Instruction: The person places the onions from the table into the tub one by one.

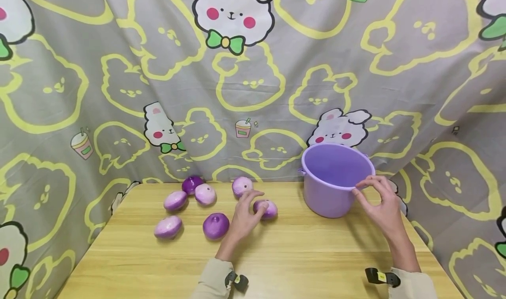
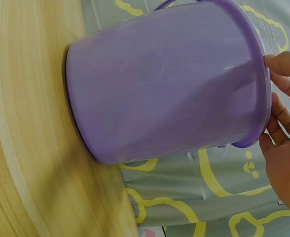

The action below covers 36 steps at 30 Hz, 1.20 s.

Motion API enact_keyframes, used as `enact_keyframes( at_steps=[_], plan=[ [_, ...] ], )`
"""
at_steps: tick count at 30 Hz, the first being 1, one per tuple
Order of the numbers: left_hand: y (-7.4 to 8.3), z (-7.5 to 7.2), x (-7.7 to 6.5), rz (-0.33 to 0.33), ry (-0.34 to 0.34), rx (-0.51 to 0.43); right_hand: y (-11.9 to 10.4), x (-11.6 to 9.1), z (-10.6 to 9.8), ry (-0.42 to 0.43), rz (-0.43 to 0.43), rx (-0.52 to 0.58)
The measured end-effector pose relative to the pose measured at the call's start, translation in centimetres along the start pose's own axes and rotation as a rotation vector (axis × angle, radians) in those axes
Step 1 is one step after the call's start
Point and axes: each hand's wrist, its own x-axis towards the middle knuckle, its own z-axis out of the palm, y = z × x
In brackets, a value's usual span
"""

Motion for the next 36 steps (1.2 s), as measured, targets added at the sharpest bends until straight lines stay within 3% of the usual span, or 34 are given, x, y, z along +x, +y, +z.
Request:
enact_keyframes(
  at_steps=[24,36],
  plan=[
    [-0.8,1.8,0.0,-0.031,-0.041,0.022,-0.1,-0.1,0.8,0.009,-0.055,0.013],
    [-0.6,1.6,0.3,-0.061,-0.073,0.031,-0.9,-0.1,1.2,0.022,-0.048,-0.07]
  ],
)
